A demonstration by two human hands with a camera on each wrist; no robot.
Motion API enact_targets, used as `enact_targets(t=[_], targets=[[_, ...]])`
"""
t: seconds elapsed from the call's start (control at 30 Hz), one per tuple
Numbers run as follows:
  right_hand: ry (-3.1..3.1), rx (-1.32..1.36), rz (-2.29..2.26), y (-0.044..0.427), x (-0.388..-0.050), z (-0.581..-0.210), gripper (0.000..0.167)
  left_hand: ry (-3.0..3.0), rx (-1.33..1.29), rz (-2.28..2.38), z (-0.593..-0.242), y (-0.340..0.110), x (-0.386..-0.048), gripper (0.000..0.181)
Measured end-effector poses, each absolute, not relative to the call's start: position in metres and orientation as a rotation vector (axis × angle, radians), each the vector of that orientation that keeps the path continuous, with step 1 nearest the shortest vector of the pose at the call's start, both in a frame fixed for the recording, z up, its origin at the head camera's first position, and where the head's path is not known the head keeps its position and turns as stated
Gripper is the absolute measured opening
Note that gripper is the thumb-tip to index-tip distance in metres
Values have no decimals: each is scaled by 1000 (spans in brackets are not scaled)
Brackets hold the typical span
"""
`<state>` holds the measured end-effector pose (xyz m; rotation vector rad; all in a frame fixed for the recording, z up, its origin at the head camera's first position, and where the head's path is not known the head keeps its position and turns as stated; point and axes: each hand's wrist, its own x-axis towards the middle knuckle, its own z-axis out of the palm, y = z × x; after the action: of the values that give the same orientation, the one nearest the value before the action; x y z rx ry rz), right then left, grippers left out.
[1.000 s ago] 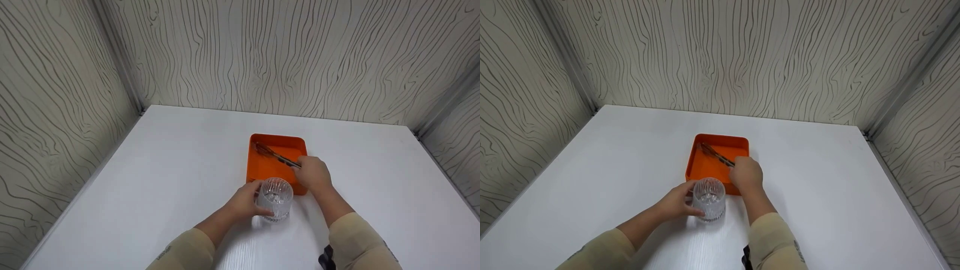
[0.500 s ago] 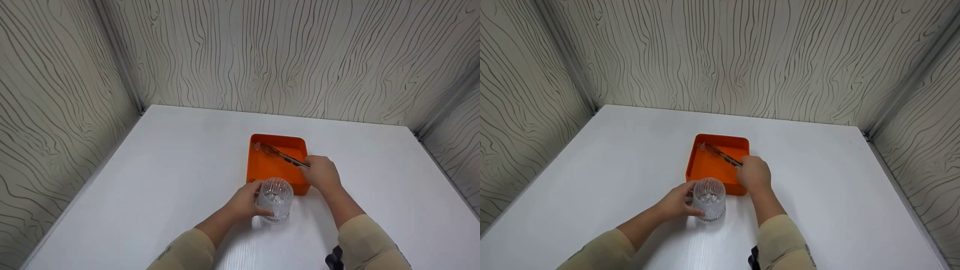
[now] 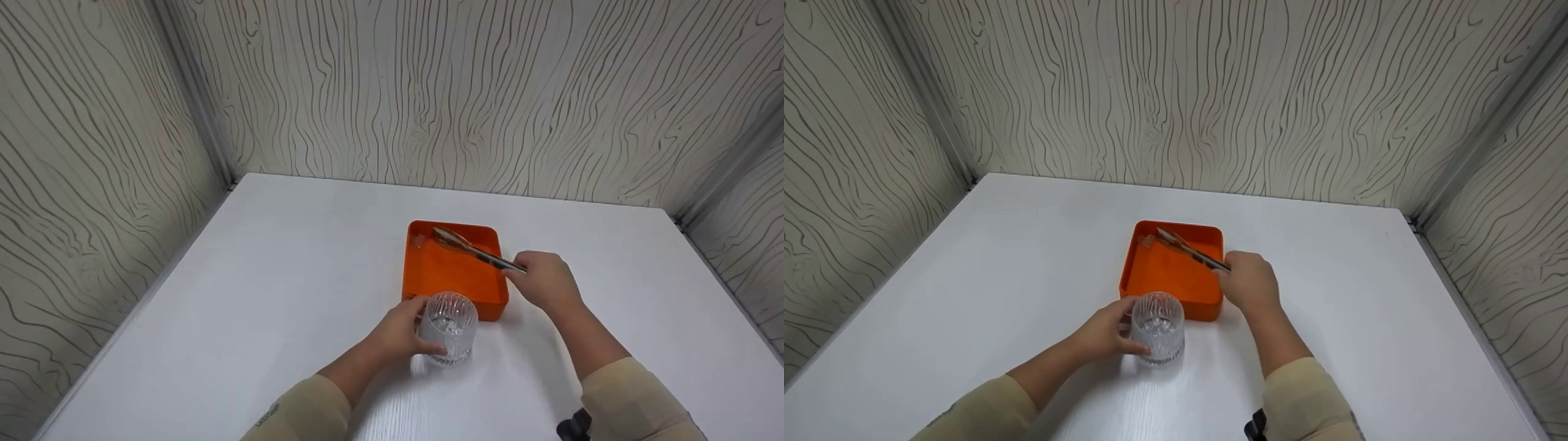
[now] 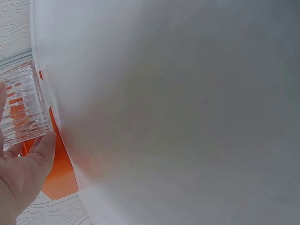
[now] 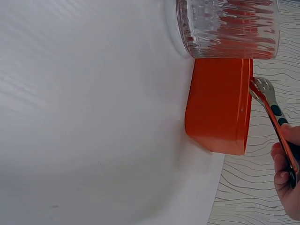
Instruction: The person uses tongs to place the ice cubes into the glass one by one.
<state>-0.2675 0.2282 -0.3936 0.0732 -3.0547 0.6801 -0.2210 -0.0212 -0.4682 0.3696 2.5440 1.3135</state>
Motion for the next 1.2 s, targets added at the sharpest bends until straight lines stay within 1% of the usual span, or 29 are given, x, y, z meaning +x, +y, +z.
enact_targets(t=[0.2,0.4,0.53,1.2], targets=[[-3024,142,653,241,-259,-385,14,2532,341,1323,-468,-20,-220,72],[-3025,163,728,251,-252,-376,14,2531,351,1331,-468,-20,-221,73],[-3005,223,769,255,-248,-372,13,2532,338,1328,-468,-20,-221,73],[-2971,503,893,278,-227,-371,14,2558,386,1305,-471,-21,-222,73]])
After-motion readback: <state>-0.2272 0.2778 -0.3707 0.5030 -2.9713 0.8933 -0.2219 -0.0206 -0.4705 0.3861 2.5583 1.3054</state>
